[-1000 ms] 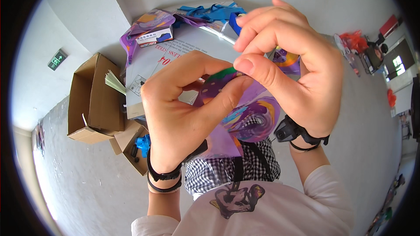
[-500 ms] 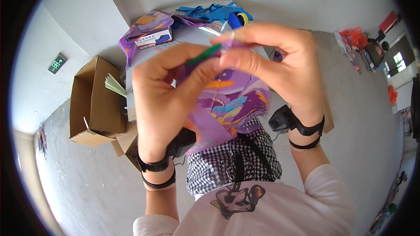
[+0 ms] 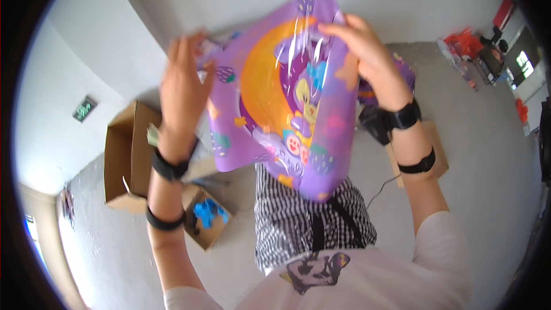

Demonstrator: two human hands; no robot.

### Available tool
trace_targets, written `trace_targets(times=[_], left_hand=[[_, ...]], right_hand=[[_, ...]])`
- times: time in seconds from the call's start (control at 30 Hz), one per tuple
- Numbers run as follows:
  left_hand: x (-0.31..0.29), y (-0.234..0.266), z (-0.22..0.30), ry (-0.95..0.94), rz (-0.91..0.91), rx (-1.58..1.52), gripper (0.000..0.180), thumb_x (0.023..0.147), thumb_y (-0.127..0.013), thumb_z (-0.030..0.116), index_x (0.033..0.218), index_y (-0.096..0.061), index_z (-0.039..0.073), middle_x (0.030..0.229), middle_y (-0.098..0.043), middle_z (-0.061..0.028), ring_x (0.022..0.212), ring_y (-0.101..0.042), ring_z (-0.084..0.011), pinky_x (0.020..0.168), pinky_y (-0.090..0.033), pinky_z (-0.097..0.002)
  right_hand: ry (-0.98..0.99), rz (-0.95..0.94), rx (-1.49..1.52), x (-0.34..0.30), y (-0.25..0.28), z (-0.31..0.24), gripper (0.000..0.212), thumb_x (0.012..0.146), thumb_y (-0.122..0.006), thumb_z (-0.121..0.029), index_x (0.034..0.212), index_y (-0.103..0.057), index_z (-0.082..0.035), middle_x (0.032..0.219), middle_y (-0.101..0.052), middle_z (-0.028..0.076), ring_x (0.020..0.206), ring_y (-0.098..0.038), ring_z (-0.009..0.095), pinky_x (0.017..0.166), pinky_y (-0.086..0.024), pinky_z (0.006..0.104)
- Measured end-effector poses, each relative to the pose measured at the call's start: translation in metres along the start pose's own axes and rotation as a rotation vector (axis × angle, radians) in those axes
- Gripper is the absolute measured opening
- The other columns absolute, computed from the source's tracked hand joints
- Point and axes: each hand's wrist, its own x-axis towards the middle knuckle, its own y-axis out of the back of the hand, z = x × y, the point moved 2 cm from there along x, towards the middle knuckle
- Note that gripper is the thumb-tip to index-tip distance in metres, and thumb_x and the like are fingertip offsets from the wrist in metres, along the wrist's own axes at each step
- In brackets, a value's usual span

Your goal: Assembling a purple decorative kite using tape and strings on a work surface.

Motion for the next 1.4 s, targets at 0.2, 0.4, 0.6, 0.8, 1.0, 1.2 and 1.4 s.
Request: trace_targets(times=[0.2, 0.4, 0.6, 0.8, 1.0, 1.2, 1.4], left_hand=[[-0.043, -0.048, 0.087, 0.041, -0.380, -0.802, 0.087, 0.074, -0.085, 0.029, 0.138, -0.037, -0.003, 0.125, -0.055, -0.0183, 0.116, -0.055, -0.0275, 0.096, -0.047, -0.0384], [-0.050, -0.048, 0.111, 0.388, -0.159, -1.121, 0.059, 0.081, -0.077, 0.009, 0.128, -0.043, -0.001, 0.107, -0.060, -0.0070, 0.092, -0.061, -0.0127, 0.076, -0.052, -0.0275], [-0.045, -0.017, 0.088, 0.612, -0.303, -1.085, 0.022, 0.087, -0.070, 0.010, 0.106, -0.063, 0.002, 0.090, -0.067, -0.0008, 0.066, -0.056, -0.0042, 0.053, -0.043, -0.0200], [-0.035, -0.002, 0.068, 0.466, -0.493, -1.062, 0.021, 0.084, -0.073, 0.007, 0.103, -0.065, 0.007, 0.083, -0.065, 0.0032, 0.069, -0.056, -0.0044, 0.056, -0.042, -0.0207], [-0.017, -0.012, 0.055, 0.461, -0.585, -1.149, 0.022, 0.082, -0.074, 0.005, 0.103, -0.067, 0.007, 0.084, -0.064, 0.0054, 0.068, -0.052, -0.0023, 0.055, -0.036, -0.0188], [-0.015, -0.025, 0.026, 0.521, -0.577, -1.035, 0.007, 0.083, -0.073, 0.008, 0.089, -0.070, 0.006, 0.068, -0.059, 0.0068, 0.055, -0.044, -0.0006, 0.049, -0.030, -0.0188], [-0.012, -0.052, -0.025, 0.676, -0.402, -1.055, 0.012, 0.082, -0.070, 0.006, 0.093, -0.069, 0.006, 0.079, -0.064, 0.0062, 0.062, -0.047, 0.0009, 0.052, -0.030, -0.0177]], right_hand=[[0.131, -0.061, -0.292, -0.018, -0.022, -0.009, 0.027, 0.091, -0.064, -0.012, 0.114, -0.060, 0.000, 0.099, -0.064, 0.002, 0.091, -0.059, 0.008, 0.080, -0.049, 0.0247], [0.346, -0.357, -0.240, -0.074, -0.038, -0.034, 0.043, 0.091, -0.068, -0.020, 0.124, -0.054, 0.003, 0.117, -0.061, 0.010, 0.110, -0.059, 0.018, 0.090, -0.049, 0.0324], [0.671, -0.188, -0.396, -0.076, -0.010, -0.052, 0.045, 0.087, -0.070, -0.012, 0.128, -0.055, 0.000, 0.130, -0.057, 0.012, 0.121, -0.054, 0.019, 0.100, -0.043, 0.0349], [0.515, -0.460, -0.122, -0.008, 0.005, -0.020, 0.072, 0.093, -0.062, -0.046, 0.145, -0.037, -0.004, 0.149, -0.039, 0.012, 0.139, -0.033, 0.019, 0.110, -0.032, 0.0368], [0.109, -0.733, -0.089, 0.010, 0.012, 0.016, 0.062, 0.086, -0.071, -0.045, 0.127, -0.056, 0.000, 0.120, -0.063, 0.007, 0.109, -0.057, 0.013, 0.094, -0.045, 0.0286], [0.041, -0.597, -0.001, 0.010, 0.051, 0.025, 0.050, 0.077, -0.080, -0.011, 0.120, -0.060, 0.002, 0.110, -0.067, 0.004, 0.098, -0.060, 0.011, 0.086, -0.048, 0.0267], [-0.166, -0.712, -0.123, 0.019, 0.090, 0.061, 0.048, 0.078, -0.078, -0.006, 0.121, -0.060, 0.002, 0.111, -0.067, 0.005, 0.097, -0.061, 0.010, 0.088, -0.048, 0.0274]])
